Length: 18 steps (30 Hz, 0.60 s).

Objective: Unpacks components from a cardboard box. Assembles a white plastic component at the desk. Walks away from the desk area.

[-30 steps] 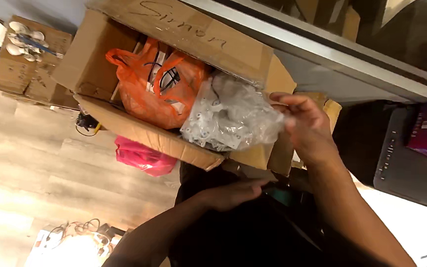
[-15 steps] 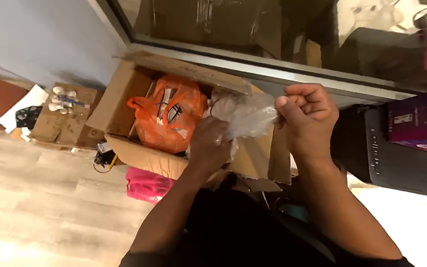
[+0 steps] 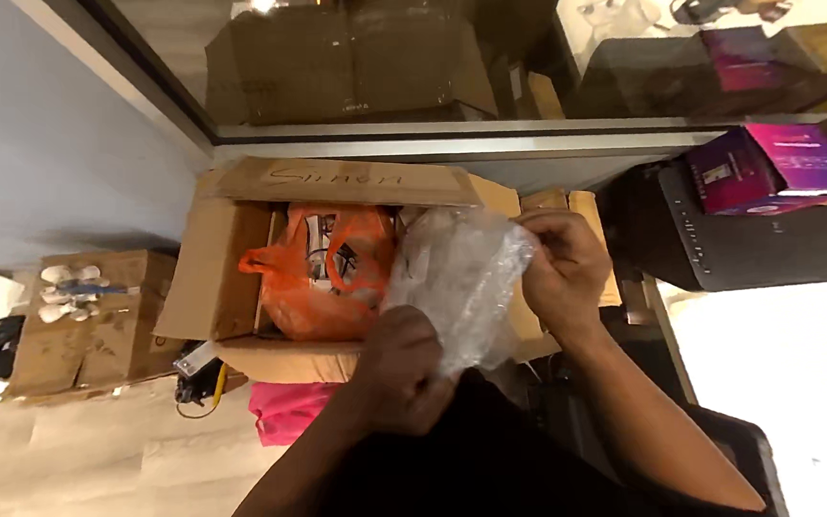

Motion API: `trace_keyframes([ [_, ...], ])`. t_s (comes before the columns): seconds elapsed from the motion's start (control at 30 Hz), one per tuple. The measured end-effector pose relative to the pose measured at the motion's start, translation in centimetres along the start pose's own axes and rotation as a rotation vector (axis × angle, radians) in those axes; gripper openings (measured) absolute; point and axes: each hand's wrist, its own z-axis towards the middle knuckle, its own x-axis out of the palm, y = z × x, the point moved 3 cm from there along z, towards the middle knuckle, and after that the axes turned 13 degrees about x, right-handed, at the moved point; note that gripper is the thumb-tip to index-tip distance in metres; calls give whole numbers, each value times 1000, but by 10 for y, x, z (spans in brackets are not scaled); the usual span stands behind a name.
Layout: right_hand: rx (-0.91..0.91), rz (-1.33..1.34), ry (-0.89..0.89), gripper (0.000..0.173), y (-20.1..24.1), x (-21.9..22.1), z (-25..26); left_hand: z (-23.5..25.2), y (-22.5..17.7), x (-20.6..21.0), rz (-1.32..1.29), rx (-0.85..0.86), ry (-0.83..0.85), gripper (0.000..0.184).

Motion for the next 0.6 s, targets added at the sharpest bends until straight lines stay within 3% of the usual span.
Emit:
trace_keyframes([
  [0.03, -46, 32, -48, 6, 2, -3, -2, 4, 0, 4, -72, -15, 70, 48],
  [0.13, -220, -13, -46, 8, 8, 1, -13, 23, 8, 4, -101, -201, 56, 94],
  [0.17, -288, -53, -20, 8, 13, 6, -17, 33, 12, 4, -57, -269, 63, 97],
  [0.2, -342, -81, -4, 7, 18, 11, -19, 43, 15, 3, -24, -331, 84, 83],
  [0.27, -372, -63, -48, 5, 26, 19, -23, 60, 20, 3, -75, -430, 66, 32],
  [0.33, -311, 13, -123, 17, 29, 24, -31, 64, 27, -5, -310, -405, -88, 9],
  [0.4, -190, 30, -1, 44, 27, 33, -44, 58, 38, -19, -523, -378, -243, 11],
  [0.47, 33, -51, 294, 69, 23, 46, -55, 46, 47, -30, -615, -428, -350, 17],
  [0.53, 125, -116, 527, 52, 19, 52, -60, 33, 53, -37, -625, -484, -487, 19],
  [0.6, 85, -171, 615, 28, 22, 40, -61, 25, 57, -43, -587, -517, -618, 21],
])
